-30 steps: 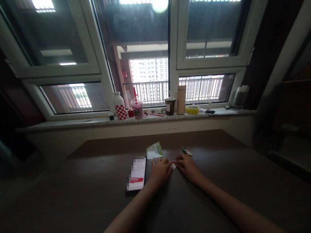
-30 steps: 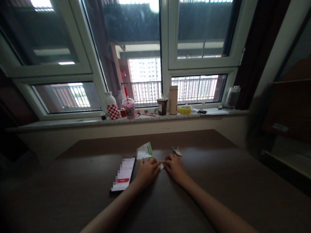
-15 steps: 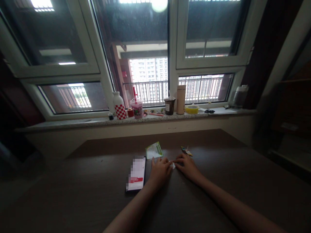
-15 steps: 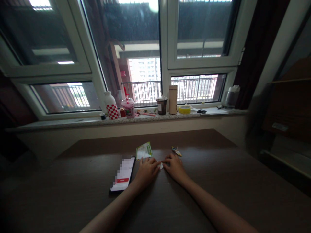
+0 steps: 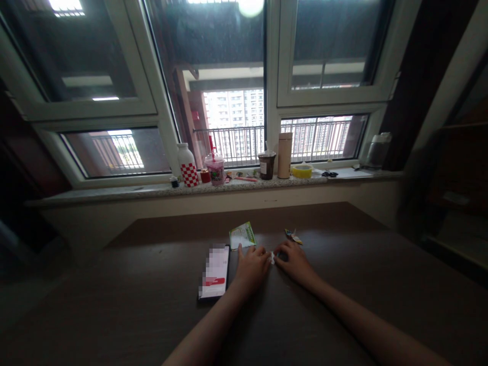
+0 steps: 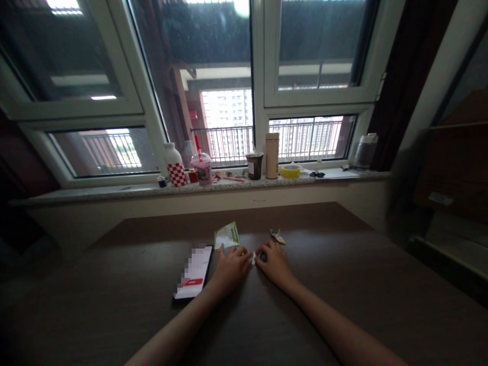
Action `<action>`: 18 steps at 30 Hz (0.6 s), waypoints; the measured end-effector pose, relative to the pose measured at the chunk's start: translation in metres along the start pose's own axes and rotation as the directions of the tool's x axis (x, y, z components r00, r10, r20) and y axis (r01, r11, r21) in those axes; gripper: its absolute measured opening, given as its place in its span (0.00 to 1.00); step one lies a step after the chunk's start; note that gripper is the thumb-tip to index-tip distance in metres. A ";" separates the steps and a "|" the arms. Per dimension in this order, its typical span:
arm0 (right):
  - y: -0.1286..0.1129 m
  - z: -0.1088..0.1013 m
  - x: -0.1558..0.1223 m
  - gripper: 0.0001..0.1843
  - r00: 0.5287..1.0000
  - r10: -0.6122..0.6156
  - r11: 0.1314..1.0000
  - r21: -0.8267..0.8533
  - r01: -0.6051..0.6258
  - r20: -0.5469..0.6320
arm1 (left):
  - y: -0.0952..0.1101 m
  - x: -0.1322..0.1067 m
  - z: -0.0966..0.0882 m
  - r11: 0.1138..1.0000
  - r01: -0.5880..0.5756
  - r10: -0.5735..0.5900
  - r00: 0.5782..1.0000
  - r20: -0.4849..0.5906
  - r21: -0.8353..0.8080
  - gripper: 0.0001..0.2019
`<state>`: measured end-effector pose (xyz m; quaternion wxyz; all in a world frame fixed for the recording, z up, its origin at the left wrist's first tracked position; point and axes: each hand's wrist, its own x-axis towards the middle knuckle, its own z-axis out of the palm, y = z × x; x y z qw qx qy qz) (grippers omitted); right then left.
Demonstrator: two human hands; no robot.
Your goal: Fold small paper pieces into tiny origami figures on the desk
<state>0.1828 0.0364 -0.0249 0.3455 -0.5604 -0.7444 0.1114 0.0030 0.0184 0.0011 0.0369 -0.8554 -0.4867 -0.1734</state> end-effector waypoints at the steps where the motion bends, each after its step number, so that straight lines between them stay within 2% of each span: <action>1: 0.000 0.000 0.000 0.06 1.000 -0.002 1.000 -0.015 0.002 0.002 | 0.000 0.000 0.000 1.000 -0.002 0.002 1.000 -0.001 0.003 0.13; 8: -0.001 0.000 0.000 0.09 0.999 0.002 0.997 -0.077 0.001 0.038 | 0.001 0.000 0.000 1.000 0.004 -0.004 1.000 0.007 0.011 0.13; 18: -0.001 -0.004 -0.004 0.11 0.999 -0.033 0.998 -0.051 0.035 0.043 | 0.000 -0.002 0.000 1.000 0.005 -0.005 1.000 0.005 0.012 0.13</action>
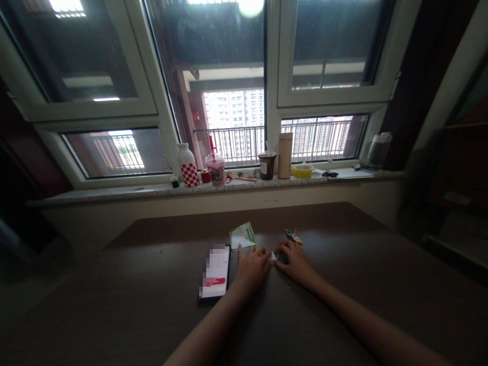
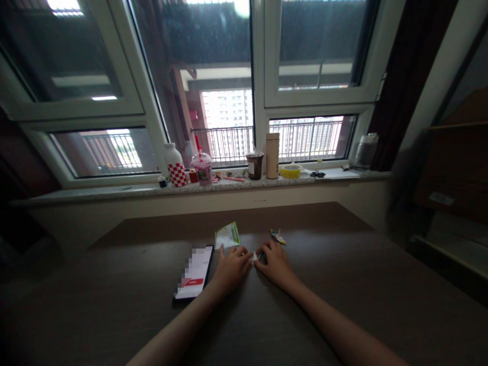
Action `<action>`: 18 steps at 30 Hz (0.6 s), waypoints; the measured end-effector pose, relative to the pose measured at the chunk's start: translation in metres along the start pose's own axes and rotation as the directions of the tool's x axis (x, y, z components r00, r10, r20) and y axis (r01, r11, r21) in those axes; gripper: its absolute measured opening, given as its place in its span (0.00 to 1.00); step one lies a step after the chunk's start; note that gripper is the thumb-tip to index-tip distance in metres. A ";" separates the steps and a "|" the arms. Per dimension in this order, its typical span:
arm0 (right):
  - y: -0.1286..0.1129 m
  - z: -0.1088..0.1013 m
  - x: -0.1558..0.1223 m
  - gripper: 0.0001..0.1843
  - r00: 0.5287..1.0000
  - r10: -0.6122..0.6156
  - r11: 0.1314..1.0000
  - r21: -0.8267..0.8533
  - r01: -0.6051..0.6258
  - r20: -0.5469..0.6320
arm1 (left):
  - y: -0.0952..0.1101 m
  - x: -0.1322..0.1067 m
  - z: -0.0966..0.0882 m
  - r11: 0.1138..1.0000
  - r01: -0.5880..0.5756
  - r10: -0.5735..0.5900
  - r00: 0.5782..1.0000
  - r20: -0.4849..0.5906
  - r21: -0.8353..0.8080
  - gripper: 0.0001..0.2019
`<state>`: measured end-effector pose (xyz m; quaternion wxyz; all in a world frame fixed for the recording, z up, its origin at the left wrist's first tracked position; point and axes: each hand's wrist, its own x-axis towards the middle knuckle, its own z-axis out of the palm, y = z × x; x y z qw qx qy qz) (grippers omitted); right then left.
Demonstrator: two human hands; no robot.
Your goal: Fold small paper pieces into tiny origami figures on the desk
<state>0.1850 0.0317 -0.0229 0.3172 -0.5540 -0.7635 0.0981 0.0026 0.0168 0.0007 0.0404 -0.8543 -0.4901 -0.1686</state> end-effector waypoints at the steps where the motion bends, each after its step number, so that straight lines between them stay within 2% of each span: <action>1: 0.000 0.000 0.000 0.11 1.000 -0.010 1.000 0.012 0.010 -0.006 | 0.000 0.000 0.000 1.000 0.002 -0.002 1.000 0.001 -0.003 0.13; 5: 0.003 0.000 -0.001 0.08 0.999 -0.031 0.999 0.025 0.032 -0.021 | -0.001 0.000 0.001 1.000 0.007 -0.007 1.000 0.009 -0.022 0.13; 18: 0.001 -0.002 -0.001 0.11 0.999 0.005 0.999 -0.045 -0.003 0.033 | 0.000 0.001 -0.001 0.998 0.023 -0.021 0.999 0.041 -0.064 0.14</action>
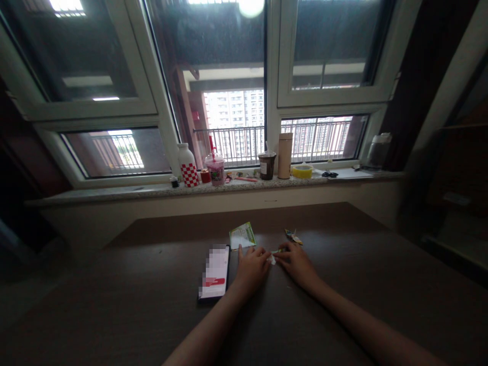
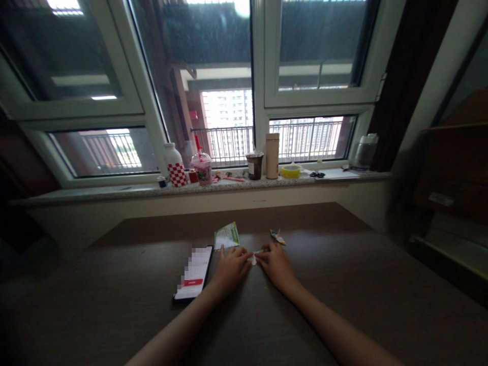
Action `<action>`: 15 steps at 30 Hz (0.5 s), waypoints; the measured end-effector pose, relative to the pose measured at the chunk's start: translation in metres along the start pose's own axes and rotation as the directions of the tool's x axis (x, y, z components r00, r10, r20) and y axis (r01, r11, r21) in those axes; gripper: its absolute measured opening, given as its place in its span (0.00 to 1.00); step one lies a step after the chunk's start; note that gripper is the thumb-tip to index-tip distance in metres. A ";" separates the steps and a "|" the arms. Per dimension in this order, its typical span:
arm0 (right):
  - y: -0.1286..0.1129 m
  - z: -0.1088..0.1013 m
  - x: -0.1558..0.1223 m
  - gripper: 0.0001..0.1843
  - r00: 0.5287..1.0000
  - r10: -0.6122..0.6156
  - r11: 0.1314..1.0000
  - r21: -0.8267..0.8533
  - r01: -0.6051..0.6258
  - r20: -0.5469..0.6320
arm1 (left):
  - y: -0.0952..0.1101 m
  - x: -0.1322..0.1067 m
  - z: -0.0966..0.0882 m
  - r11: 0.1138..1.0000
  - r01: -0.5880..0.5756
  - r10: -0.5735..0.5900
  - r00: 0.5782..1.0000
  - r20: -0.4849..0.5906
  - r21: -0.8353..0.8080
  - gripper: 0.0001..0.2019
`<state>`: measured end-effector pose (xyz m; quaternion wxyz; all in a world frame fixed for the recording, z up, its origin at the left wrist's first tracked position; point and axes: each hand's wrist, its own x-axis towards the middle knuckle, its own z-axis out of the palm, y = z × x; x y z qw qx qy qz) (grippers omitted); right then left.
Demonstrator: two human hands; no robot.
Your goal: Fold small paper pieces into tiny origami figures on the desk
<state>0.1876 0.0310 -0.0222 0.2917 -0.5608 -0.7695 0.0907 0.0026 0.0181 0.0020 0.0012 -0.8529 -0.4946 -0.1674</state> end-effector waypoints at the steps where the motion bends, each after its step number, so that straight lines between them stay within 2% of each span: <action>1: -0.001 -0.001 0.000 0.11 1.000 0.000 1.000 -0.005 0.000 0.006 | 0.000 0.000 0.000 1.000 0.001 -0.001 1.000 -0.001 -0.002 0.14; 15: -0.009 -0.004 -0.002 0.11 0.999 0.040 0.998 -0.054 -0.041 -0.015 | 0.000 0.000 0.001 1.000 0.003 -0.003 1.000 0.007 0.022 0.14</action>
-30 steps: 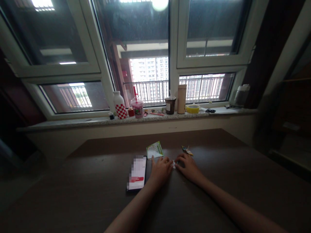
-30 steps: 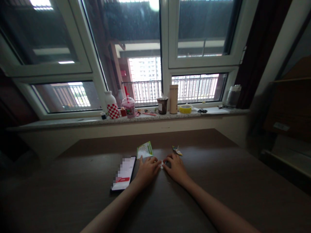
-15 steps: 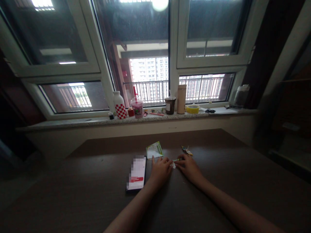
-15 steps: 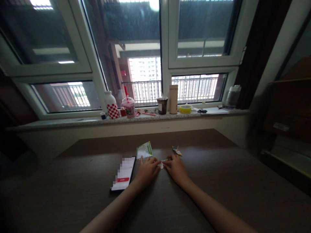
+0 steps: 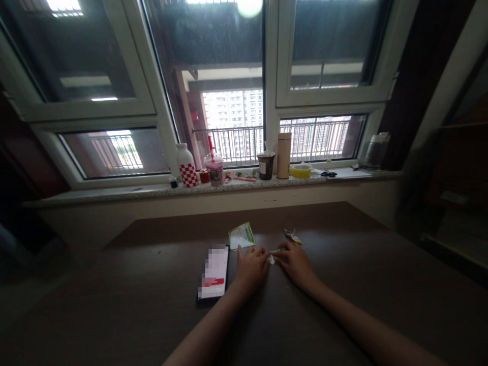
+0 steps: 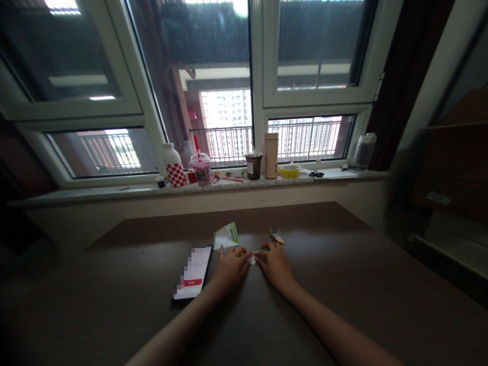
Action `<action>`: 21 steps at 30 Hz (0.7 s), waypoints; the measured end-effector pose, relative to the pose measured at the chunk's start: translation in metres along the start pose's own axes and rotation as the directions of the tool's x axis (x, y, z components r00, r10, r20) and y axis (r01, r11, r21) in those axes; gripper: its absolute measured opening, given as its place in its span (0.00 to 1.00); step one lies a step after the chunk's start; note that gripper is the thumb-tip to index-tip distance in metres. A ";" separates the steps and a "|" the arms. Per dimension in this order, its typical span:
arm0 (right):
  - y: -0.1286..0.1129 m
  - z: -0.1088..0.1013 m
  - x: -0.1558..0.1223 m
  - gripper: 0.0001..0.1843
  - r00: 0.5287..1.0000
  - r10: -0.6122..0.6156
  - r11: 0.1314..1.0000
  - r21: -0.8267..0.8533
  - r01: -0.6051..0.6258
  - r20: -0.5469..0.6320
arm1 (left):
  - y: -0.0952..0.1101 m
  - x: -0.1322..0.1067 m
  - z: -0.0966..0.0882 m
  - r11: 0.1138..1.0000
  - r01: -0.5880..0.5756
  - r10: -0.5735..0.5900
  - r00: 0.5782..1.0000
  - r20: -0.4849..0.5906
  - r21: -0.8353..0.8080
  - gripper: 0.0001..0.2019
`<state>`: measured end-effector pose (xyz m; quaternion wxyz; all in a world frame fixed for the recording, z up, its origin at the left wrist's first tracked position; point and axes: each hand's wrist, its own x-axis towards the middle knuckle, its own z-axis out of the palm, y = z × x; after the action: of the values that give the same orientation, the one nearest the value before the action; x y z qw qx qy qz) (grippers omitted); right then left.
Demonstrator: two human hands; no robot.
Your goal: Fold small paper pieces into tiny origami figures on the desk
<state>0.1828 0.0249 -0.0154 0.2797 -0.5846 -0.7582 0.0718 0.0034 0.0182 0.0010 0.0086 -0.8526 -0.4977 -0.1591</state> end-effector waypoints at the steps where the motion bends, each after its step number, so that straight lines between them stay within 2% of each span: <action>1: -0.001 -0.001 -0.001 0.11 1.000 0.001 1.000 0.004 -0.001 -0.007 | 0.000 0.000 0.000 1.000 0.001 -0.001 1.000 0.003 0.002 0.14; 12: -0.001 0.000 -0.002 0.11 0.999 -0.007 0.999 0.037 0.008 -0.031 | 0.002 0.000 -0.001 1.000 -0.013 0.013 1.000 0.001 0.024 0.15; 21: -0.004 0.002 -0.003 0.11 1.000 -0.006 0.999 -0.034 0.006 -0.016 | 0.002 0.001 -0.001 0.999 -0.014 0.014 1.000 -0.002 0.030 0.15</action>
<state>0.1785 0.0216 -0.0156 0.2760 -0.5874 -0.7589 0.0535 0.0056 0.0176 0.0020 0.0232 -0.8556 -0.4941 -0.1525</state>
